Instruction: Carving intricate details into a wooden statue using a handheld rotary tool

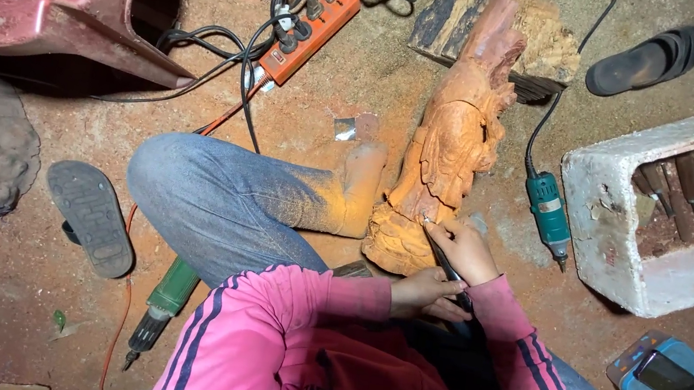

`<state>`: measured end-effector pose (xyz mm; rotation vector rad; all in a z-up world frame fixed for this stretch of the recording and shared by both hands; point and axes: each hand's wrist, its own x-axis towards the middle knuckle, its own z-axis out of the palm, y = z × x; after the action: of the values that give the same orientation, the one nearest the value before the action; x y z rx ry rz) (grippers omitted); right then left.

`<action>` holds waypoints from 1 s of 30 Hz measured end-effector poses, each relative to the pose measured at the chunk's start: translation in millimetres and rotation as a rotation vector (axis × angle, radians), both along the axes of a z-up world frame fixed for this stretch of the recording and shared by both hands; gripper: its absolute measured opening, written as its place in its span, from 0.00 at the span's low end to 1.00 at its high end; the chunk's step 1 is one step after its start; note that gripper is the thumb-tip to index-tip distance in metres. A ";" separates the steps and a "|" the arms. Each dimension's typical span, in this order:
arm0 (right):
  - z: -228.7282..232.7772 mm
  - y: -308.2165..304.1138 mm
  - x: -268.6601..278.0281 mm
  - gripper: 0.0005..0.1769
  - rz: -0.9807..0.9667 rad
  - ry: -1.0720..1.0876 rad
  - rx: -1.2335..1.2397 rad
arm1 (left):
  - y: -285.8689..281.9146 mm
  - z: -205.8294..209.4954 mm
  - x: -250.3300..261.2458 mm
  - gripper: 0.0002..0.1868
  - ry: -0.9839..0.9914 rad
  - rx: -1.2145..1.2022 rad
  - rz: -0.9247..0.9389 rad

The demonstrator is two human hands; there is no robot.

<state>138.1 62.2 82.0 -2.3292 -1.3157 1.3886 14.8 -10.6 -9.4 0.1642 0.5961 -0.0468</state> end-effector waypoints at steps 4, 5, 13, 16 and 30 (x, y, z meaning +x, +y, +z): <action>-4.5 -2.1 1.2 0.26 -0.017 -0.003 0.002 | 5.7 2.3 -5.2 0.21 -0.014 0.005 -0.012; -1.4 -1.8 0.8 0.26 -0.016 0.000 0.003 | 3.6 0.2 -6.1 0.21 -0.013 -0.002 -0.013; -2.9 2.9 0.9 0.28 -0.013 0.001 -0.056 | 12.6 19.5 -5.6 0.22 -0.012 0.014 0.002; -4.8 5.0 -0.2 0.29 -0.034 0.003 -0.071 | 20.3 23.7 -6.9 0.22 -0.026 0.003 -0.005; 34.6 43.8 -9.8 0.32 0.028 -0.010 -0.185 | 55.9 64.0 -14.8 0.22 -0.020 -0.067 0.016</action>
<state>128.3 106.0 116.6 -2.4444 -1.2772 1.5714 0.0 45.3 54.6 0.0947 0.5748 -0.0496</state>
